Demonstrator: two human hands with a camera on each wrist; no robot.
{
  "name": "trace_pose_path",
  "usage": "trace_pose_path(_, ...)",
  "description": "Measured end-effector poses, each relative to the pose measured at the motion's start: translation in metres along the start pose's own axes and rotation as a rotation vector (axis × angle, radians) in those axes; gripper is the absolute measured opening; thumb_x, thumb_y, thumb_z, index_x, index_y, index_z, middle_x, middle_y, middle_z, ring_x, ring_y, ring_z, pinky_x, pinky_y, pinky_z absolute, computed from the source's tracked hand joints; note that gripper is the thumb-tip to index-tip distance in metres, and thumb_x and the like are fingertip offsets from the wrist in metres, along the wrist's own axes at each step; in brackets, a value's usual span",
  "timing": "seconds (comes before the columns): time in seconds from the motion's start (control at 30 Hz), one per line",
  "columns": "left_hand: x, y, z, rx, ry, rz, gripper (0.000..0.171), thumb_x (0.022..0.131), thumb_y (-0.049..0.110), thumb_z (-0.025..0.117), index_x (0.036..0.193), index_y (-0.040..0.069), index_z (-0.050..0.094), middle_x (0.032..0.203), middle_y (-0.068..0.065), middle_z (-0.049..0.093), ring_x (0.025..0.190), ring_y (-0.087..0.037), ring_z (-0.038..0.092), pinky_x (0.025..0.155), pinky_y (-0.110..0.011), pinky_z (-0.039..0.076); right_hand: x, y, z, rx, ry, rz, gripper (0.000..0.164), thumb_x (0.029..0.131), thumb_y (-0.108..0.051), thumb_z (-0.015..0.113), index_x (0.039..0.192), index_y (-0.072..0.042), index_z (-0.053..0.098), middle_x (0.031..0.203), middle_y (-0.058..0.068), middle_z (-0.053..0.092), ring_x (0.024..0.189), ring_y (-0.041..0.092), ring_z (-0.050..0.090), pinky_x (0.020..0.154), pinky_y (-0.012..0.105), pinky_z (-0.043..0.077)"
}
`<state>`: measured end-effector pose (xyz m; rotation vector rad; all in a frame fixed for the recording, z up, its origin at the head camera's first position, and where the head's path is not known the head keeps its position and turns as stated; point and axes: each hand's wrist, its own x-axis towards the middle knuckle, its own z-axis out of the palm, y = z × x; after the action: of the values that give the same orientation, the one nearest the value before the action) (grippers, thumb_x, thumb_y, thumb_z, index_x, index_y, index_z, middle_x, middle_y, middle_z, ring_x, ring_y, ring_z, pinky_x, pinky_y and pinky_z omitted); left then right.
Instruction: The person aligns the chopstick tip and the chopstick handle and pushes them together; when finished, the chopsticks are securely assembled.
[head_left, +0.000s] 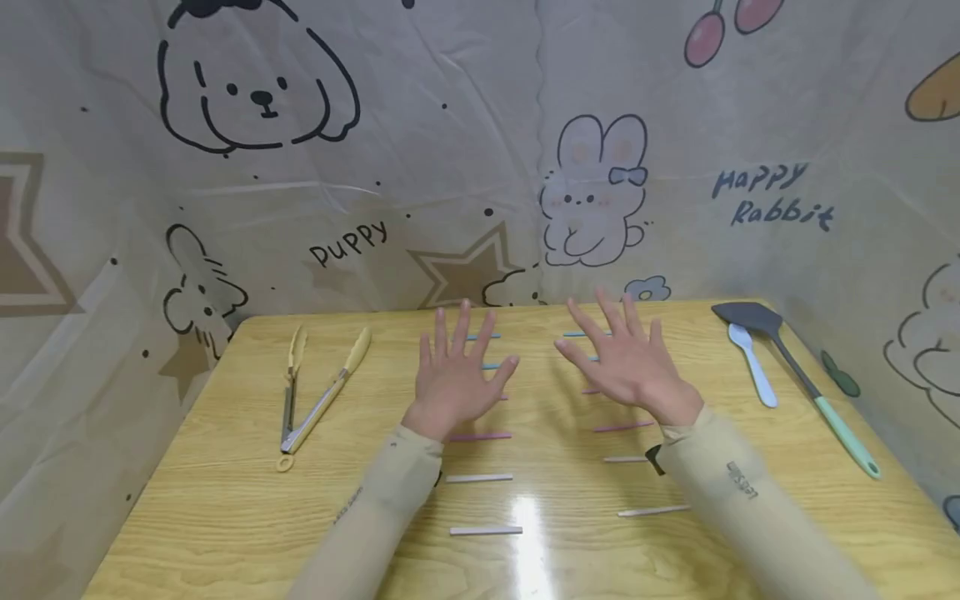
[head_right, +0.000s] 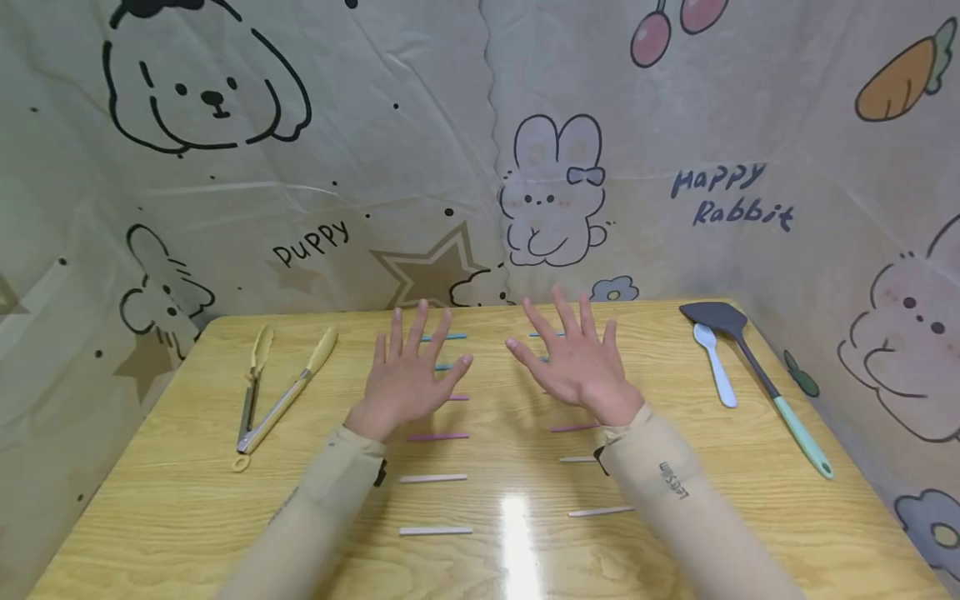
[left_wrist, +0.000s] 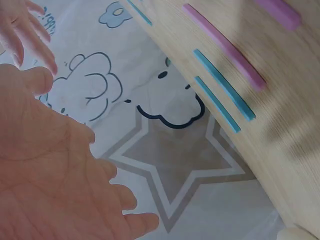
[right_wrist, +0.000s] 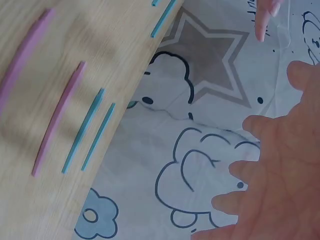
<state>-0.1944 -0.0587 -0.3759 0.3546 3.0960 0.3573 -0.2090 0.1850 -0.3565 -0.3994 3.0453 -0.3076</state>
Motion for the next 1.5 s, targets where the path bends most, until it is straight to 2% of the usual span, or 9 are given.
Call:
trace_pose_path(0.17, 0.009, -0.008, 0.0, 0.017, -0.013, -0.004, 0.073, 0.099, 0.066, 0.023, 0.158, 0.03, 0.0, 0.163, -0.005, -0.013, 0.143, -0.033, -0.022, 0.114, -0.059, -0.005, 0.008, 0.008, -0.005, -0.014, -0.029, 0.003, 0.077, 0.095, -0.074, 0.017, 0.159, -0.032, 0.011, 0.163, 0.013, -0.007, 0.144, 0.046, -0.01, 0.105, 0.074, -0.007)
trace_pose_path(0.5, 0.045, -0.034, 0.004, 0.022, -0.024, 0.09, 0.07, 0.103, 0.046, 0.046, 0.16, 0.024, 0.011, 0.164, -0.008, 0.008, 0.147, -0.036, 0.006, 0.114, -0.062, 0.012, 0.034, 0.022, -0.006, 0.005, -0.122, 0.025, 0.073, 0.096, -0.071, 0.031, 0.158, -0.032, 0.02, 0.162, 0.02, 0.003, 0.143, 0.051, 0.002, 0.102, 0.078, -0.001)
trace_pose_path(0.73, 0.064, -0.042, 0.002, 0.055, -0.048, 0.121, 0.064, 0.102, 0.035, 0.055, 0.157, 0.022, 0.026, 0.159, -0.007, 0.027, 0.145, -0.037, 0.019, 0.113, -0.059, 0.02, 0.058, 0.033, -0.005, 0.015, -0.169, 0.018, 0.068, 0.099, -0.059, 0.044, 0.157, -0.029, 0.027, 0.159, 0.024, 0.013, 0.139, 0.053, 0.02, 0.098, 0.078, 0.024)
trace_pose_path(0.87, 0.076, -0.046, 0.011, 0.063, -0.024, 0.112, 0.053, 0.101, 0.031, 0.059, 0.15, 0.022, 0.042, 0.151, -0.005, 0.042, 0.141, -0.036, 0.029, 0.112, -0.056, 0.027, 0.066, 0.04, -0.002, 0.07, -0.153, -0.034, 0.066, 0.099, -0.038, 0.059, 0.155, -0.019, 0.031, 0.156, 0.024, 0.026, 0.137, 0.049, 0.028, 0.102, 0.069, 0.031)
trace_pose_path(0.93, 0.082, -0.046, 0.019, 0.08, -0.014, 0.109, 0.046, 0.1, 0.03, 0.059, 0.145, 0.023, 0.05, 0.145, -0.006, 0.05, 0.133, -0.034, 0.043, 0.105, -0.05, 0.039, 0.068, 0.044, 0.003, 0.113, -0.139, -0.059, 0.066, 0.096, -0.025, 0.066, 0.153, -0.012, 0.035, 0.153, 0.022, 0.033, 0.137, 0.046, 0.032, 0.107, 0.064, 0.03)
trace_pose_path(1.0, 0.087, -0.046, 0.026, 0.111, -0.006, 0.098, 0.042, 0.1, 0.031, 0.06, 0.141, 0.025, 0.055, 0.14, -0.005, 0.055, 0.123, -0.03, 0.054, 0.088, -0.039, 0.05, 0.07, 0.047, 0.008, 0.135, -0.12, -0.079, 0.064, 0.093, -0.016, 0.069, 0.15, -0.007, 0.04, 0.149, 0.02, 0.04, 0.135, 0.044, 0.037, 0.109, 0.059, 0.029)
trace_pose_path(1.07, 0.09, -0.045, 0.03, 0.125, -0.013, 0.074, 0.041, 0.099, 0.031, 0.062, 0.139, 0.025, 0.057, 0.137, -0.004, 0.057, 0.108, -0.025, 0.062, 0.073, -0.033, 0.051, 0.073, 0.049, 0.014, 0.139, -0.104, -0.078, 0.062, 0.092, -0.011, 0.071, 0.147, -0.006, 0.044, 0.147, 0.019, 0.044, 0.133, 0.043, 0.039, 0.109, 0.058, 0.03)
trace_pose_path(1.17, 0.094, -0.044, 0.032, 0.13, -0.027, 0.041, 0.042, 0.098, 0.03, 0.064, 0.139, 0.025, 0.057, 0.136, -0.001, 0.057, 0.105, -0.022, 0.064, 0.071, -0.032, 0.051, 0.079, 0.052, 0.019, 0.116, -0.079, -0.07, 0.056, 0.091, -0.009, 0.071, 0.143, -0.005, 0.049, 0.143, 0.02, 0.048, 0.131, 0.045, 0.041, 0.107, 0.06, 0.032)
trace_pose_path(1.5, 0.103, -0.049, 0.038, 0.108, -0.021, 0.018, 0.043, 0.093, 0.026, 0.071, 0.135, 0.024, 0.061, 0.134, -0.002, 0.06, 0.116, -0.024, 0.059, 0.089, -0.042, 0.051, 0.09, 0.059, 0.035, 0.031, -0.043, -0.035, 0.037, 0.091, -0.01, 0.071, 0.127, -0.007, 0.065, 0.135, 0.019, 0.056, 0.125, 0.042, 0.049, 0.102, 0.057, 0.04)
